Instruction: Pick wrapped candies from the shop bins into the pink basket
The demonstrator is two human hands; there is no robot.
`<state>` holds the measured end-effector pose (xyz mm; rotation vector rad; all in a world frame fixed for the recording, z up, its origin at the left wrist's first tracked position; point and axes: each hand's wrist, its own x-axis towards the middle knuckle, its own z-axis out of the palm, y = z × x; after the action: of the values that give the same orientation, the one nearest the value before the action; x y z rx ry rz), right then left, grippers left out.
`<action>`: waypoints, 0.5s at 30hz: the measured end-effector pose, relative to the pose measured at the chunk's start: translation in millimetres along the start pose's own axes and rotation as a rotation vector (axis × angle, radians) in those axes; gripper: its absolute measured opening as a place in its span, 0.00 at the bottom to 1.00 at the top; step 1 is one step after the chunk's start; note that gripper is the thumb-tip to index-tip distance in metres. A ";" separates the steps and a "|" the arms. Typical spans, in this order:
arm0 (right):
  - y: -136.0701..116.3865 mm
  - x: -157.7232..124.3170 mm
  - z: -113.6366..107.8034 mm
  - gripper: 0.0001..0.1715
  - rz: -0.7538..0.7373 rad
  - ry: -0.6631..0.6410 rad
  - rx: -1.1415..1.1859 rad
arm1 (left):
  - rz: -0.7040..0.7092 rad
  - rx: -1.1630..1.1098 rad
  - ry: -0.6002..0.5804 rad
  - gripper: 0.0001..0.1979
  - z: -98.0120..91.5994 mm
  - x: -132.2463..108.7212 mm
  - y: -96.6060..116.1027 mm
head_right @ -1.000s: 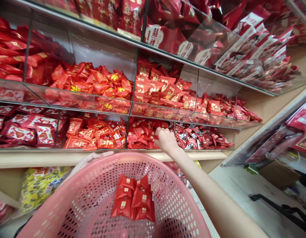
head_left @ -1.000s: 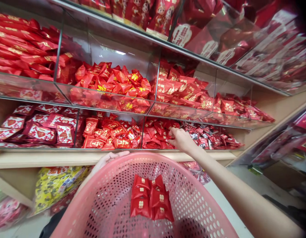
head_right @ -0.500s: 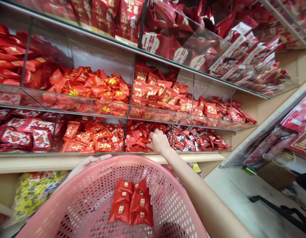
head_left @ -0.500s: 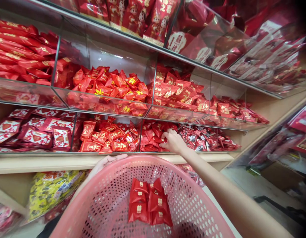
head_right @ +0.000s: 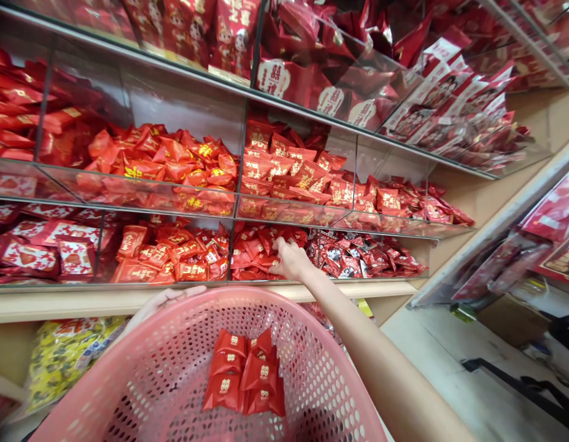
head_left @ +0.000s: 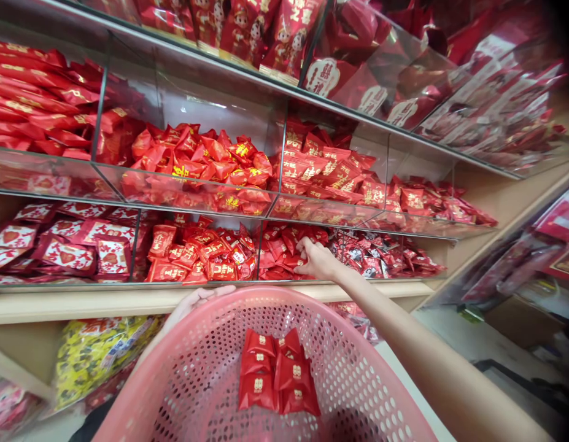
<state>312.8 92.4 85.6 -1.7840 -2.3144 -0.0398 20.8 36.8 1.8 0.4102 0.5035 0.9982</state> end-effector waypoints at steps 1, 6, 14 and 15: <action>1.0 -0.7 0.2 0.26 -0.004 -0.001 0.007 | 0.005 -0.002 0.005 0.18 -0.7 0.0 -0.5; 5.3 -1.5 8.5 0.26 -0.020 -0.033 0.139 | 0.005 -0.005 0.017 0.18 -4.8 1.9 -2.0; -1.0 -7.0 1.4 0.29 -0.005 -0.056 0.263 | 0.082 -0.010 -0.002 0.19 -9.2 3.5 -4.8; -1.3 -9.5 -3.5 0.29 -0.011 -0.061 0.283 | 0.098 -0.011 -0.005 0.19 -10.5 3.3 -5.8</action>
<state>314.3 82.5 87.4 -1.6514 -2.2376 0.3290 20.2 37.9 -10.6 0.4304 0.4773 1.0936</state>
